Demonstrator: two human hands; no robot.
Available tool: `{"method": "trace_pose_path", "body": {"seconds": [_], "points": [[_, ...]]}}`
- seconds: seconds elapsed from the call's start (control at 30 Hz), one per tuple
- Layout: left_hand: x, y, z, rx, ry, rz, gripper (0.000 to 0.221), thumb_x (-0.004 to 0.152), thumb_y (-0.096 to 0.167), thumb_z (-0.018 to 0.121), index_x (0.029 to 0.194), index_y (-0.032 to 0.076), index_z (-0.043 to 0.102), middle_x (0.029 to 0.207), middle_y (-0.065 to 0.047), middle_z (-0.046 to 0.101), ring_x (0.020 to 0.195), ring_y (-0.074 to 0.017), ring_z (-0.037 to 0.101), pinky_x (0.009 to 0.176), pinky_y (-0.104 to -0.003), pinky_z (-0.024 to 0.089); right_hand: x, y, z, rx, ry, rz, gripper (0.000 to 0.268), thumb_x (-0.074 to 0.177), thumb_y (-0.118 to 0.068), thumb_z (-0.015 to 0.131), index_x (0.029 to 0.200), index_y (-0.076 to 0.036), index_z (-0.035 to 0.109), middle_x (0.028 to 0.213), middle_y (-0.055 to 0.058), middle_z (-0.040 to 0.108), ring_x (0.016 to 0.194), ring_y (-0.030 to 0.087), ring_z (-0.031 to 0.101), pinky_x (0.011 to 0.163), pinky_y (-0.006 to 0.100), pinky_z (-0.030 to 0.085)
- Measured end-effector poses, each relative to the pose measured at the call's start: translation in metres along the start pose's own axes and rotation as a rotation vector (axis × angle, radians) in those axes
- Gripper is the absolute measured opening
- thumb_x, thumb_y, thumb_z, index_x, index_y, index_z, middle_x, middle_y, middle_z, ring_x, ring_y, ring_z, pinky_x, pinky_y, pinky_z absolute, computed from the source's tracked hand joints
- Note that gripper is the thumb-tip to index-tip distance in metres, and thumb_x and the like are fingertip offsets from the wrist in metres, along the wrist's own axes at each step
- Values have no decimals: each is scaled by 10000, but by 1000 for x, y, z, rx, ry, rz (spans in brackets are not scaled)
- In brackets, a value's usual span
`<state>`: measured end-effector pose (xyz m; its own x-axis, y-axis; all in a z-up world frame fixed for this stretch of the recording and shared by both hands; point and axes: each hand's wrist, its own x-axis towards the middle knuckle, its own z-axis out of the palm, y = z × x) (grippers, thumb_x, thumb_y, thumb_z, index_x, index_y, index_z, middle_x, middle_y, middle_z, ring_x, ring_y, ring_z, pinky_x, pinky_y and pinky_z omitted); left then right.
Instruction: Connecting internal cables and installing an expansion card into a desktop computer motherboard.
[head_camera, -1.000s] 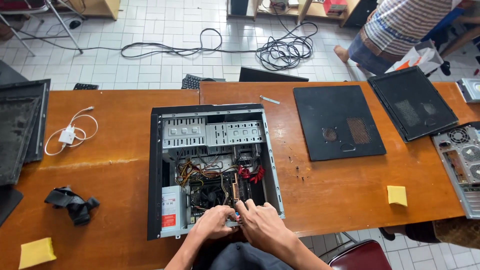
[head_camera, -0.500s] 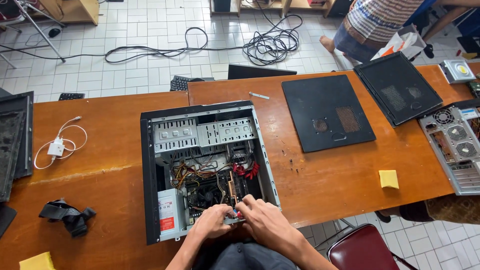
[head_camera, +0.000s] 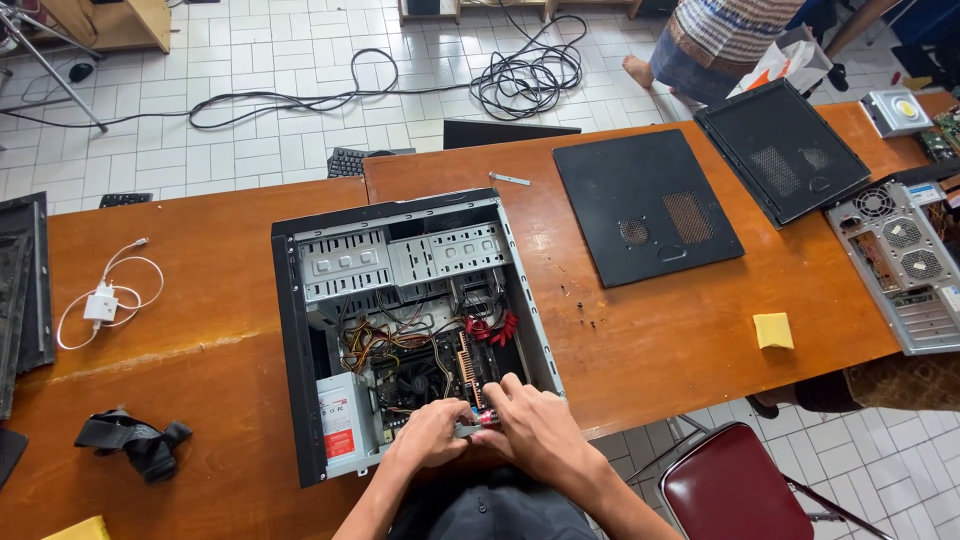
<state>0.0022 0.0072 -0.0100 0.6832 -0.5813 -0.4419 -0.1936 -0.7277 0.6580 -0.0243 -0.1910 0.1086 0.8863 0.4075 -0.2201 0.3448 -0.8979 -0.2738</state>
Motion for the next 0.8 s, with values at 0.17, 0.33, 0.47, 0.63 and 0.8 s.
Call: {"method": "trace_pose_path", "body": {"seconds": [0.17, 0.33, 0.47, 0.63, 0.8], "points": [[3, -6, 4, 24, -18, -1, 320, 795, 206, 664, 1110, 165, 623, 1123, -45, 673, 977, -313, 645, 769, -456, 501, -7, -1, -8, 186, -15, -203, 248, 960, -153, 612, 1203, -167, 570, 1097, 70, 536, 853, 269, 621, 664, 415, 546], [5, -13, 12, 22, 14, 40, 301, 798, 233, 684, 1092, 183, 643, 1133, -46, 694, 1024, -314, 655, 794, -455, 507, 0, -7, 14, -128, 51, -89, 318, 954, -424, 727, 1067, -170, 574, 919, 21, 577, 650, 230, 633, 528, 362, 502], [7, -22, 20, 49, 32, 74, 244, 860, 295, 710, 1043, 173, 602, 1055, -35, 680, 942, -310, 652, 745, -454, 501, 5, -16, 25, -249, 45, -76, 394, 952, -515, 728, 1032, -157, 584, 901, 46, 600, 663, 227, 634, 548, 365, 497], [-2, -14, 10, 58, 87, 160, 301, 887, 316, 698, 1099, 115, 627, 1105, -54, 637, 982, -330, 655, 716, -509, 536, 5, -12, 26, -194, 105, -49, 279, 905, -378, 730, 982, -186, 542, 864, 37, 597, 716, 262, 663, 568, 407, 501], [-4, -6, -2, 51, -11, 227, 278, 947, 300, 642, 1164, 129, 666, 1271, -77, 691, 1151, -341, 612, 886, -492, 515, 4, -11, 16, 123, -76, -94, 359, 1015, -413, 692, 1060, -108, 507, 975, 79, 499, 783, 249, 585, 667, 395, 520]]}}
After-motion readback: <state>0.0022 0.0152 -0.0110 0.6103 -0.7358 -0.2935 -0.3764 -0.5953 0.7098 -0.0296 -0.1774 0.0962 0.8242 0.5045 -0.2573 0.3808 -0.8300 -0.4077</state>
